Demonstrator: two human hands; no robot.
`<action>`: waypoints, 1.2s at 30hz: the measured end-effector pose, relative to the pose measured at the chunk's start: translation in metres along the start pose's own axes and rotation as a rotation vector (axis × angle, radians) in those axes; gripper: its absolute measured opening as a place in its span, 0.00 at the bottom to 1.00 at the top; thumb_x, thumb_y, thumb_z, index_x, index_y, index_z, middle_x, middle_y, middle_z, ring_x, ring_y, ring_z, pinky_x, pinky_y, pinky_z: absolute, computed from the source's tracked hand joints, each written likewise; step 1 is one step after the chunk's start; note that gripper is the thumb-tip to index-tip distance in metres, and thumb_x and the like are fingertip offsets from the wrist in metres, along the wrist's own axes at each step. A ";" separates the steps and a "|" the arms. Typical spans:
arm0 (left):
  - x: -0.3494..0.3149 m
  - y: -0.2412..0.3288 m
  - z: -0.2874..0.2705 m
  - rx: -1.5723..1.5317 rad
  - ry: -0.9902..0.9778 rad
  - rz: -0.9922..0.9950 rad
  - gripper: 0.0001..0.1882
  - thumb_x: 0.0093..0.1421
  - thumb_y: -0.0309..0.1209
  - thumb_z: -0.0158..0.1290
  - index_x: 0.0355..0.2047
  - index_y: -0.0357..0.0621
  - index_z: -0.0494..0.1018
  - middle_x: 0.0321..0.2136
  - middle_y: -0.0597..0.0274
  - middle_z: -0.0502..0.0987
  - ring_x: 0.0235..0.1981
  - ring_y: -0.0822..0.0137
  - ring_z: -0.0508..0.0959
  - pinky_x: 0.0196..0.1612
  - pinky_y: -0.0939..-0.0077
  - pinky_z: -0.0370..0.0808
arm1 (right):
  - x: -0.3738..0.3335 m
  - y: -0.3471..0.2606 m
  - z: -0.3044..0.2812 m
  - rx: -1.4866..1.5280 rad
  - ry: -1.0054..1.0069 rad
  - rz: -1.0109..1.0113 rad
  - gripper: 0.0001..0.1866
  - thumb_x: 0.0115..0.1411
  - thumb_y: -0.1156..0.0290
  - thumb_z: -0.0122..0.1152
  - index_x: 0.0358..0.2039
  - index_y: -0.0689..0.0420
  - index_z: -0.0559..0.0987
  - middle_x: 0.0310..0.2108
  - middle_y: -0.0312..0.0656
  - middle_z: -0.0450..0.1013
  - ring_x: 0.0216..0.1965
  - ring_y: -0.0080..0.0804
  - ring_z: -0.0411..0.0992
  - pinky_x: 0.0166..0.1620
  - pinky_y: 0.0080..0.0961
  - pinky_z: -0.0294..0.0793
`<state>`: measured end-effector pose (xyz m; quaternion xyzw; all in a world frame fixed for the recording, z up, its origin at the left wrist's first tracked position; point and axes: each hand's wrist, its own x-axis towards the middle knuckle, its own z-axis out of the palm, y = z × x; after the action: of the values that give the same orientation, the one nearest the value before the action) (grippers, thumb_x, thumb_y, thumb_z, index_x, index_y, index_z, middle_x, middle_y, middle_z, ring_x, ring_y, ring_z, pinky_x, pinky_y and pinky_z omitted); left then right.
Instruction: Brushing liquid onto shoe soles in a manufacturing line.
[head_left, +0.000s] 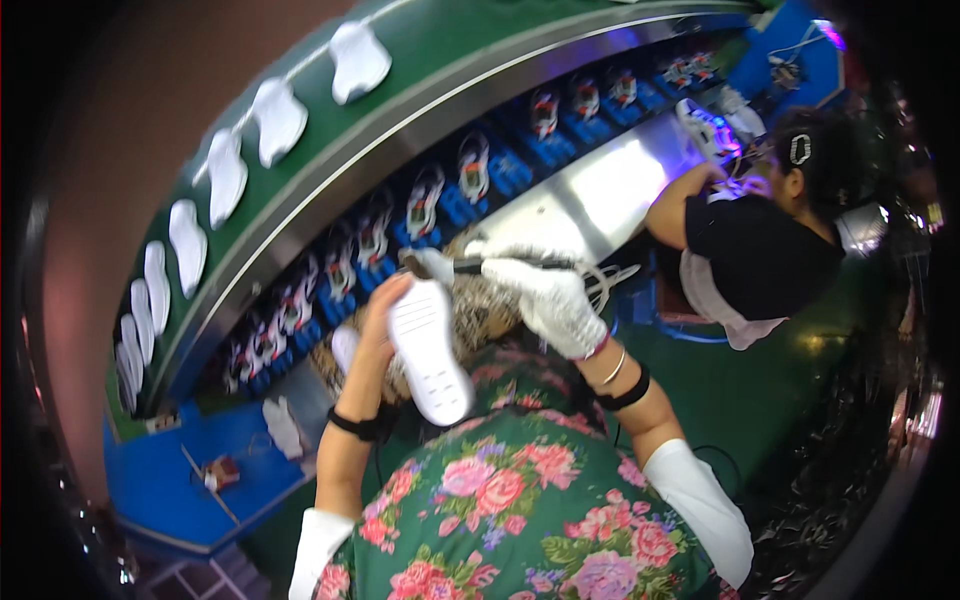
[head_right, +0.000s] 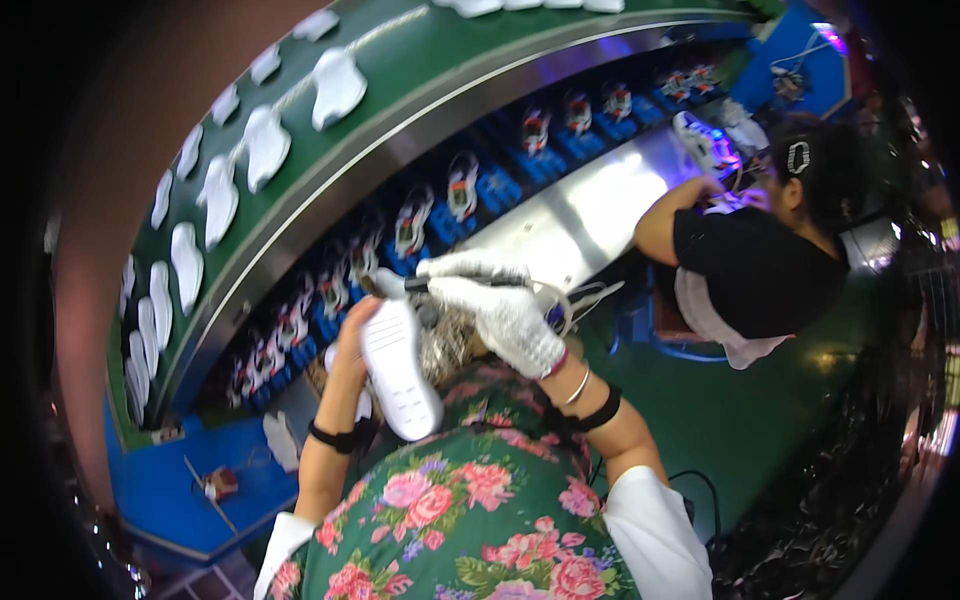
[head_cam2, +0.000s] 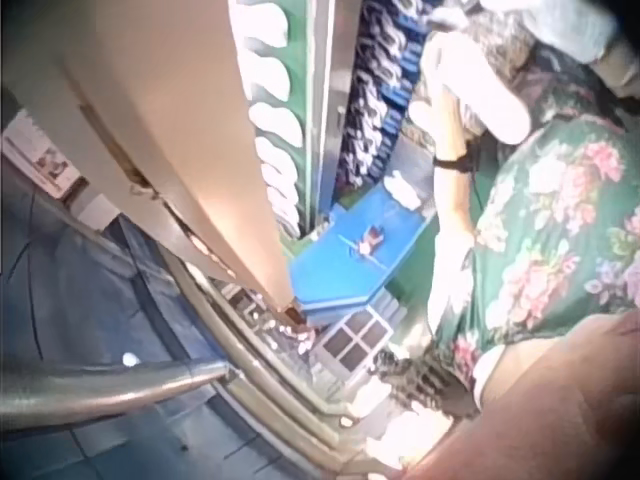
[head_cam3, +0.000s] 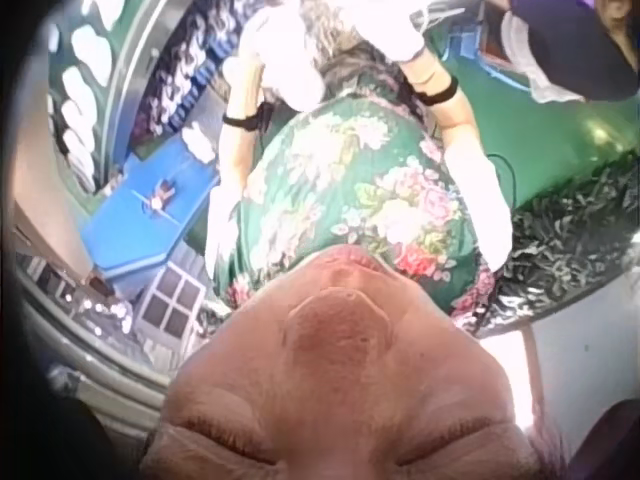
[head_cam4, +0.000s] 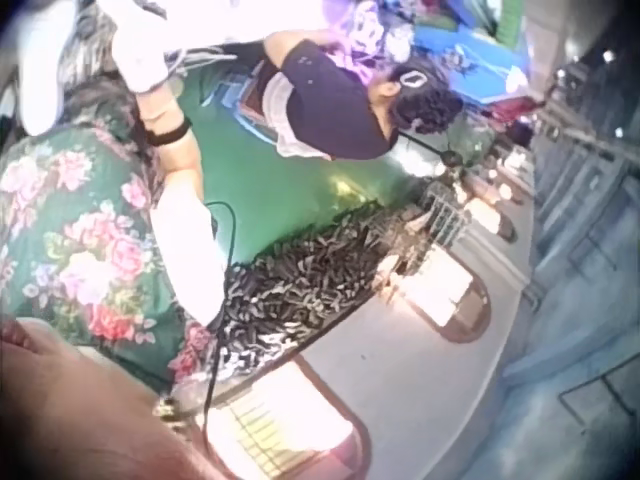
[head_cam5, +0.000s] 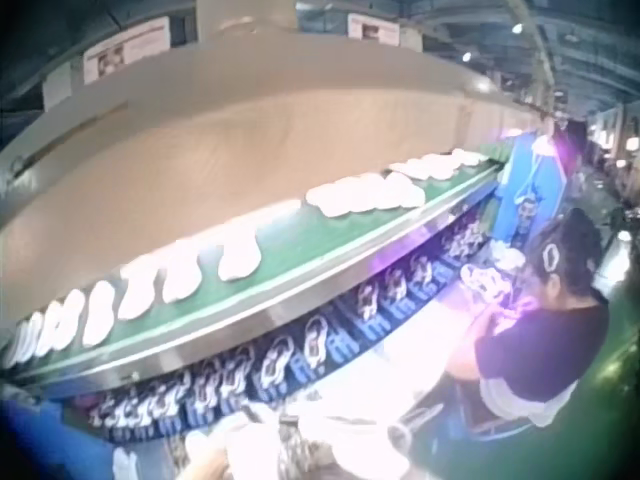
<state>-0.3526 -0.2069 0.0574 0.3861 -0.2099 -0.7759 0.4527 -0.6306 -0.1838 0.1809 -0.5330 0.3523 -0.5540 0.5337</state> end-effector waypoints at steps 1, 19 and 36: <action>-0.005 -0.014 0.005 -0.031 -0.028 -0.152 0.23 0.61 0.37 0.58 0.53 0.39 0.72 0.41 0.53 0.81 0.40 0.60 0.83 0.46 0.66 0.81 | 0.002 0.004 0.005 -0.010 -0.003 0.007 0.11 0.61 0.79 0.61 0.44 0.65 0.81 0.42 0.42 0.79 0.43 0.25 0.76 0.48 0.21 0.76; -0.052 -0.015 0.080 -0.606 -0.238 0.042 0.54 0.57 0.78 0.22 0.59 0.44 0.65 0.47 0.52 0.78 0.45 0.53 0.80 0.49 0.54 0.78 | 0.016 0.012 0.045 -0.380 -0.088 -0.284 0.13 0.51 0.78 0.69 0.39 0.60 0.85 0.39 0.45 0.81 0.37 0.33 0.79 0.42 0.28 0.79; -0.046 -0.028 0.077 -0.315 -0.075 0.242 0.46 0.63 0.71 0.27 0.68 0.48 0.55 0.61 0.56 0.67 0.60 0.57 0.70 0.63 0.58 0.67 | 0.008 0.005 0.052 -0.654 -0.153 -0.625 0.15 0.49 0.79 0.69 0.39 0.58 0.84 0.40 0.47 0.81 0.38 0.42 0.80 0.43 0.33 0.79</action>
<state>-0.4150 -0.1547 0.1050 0.2533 -0.1477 -0.7530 0.5891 -0.5781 -0.1829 0.1872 -0.7935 0.2906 -0.5072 0.1692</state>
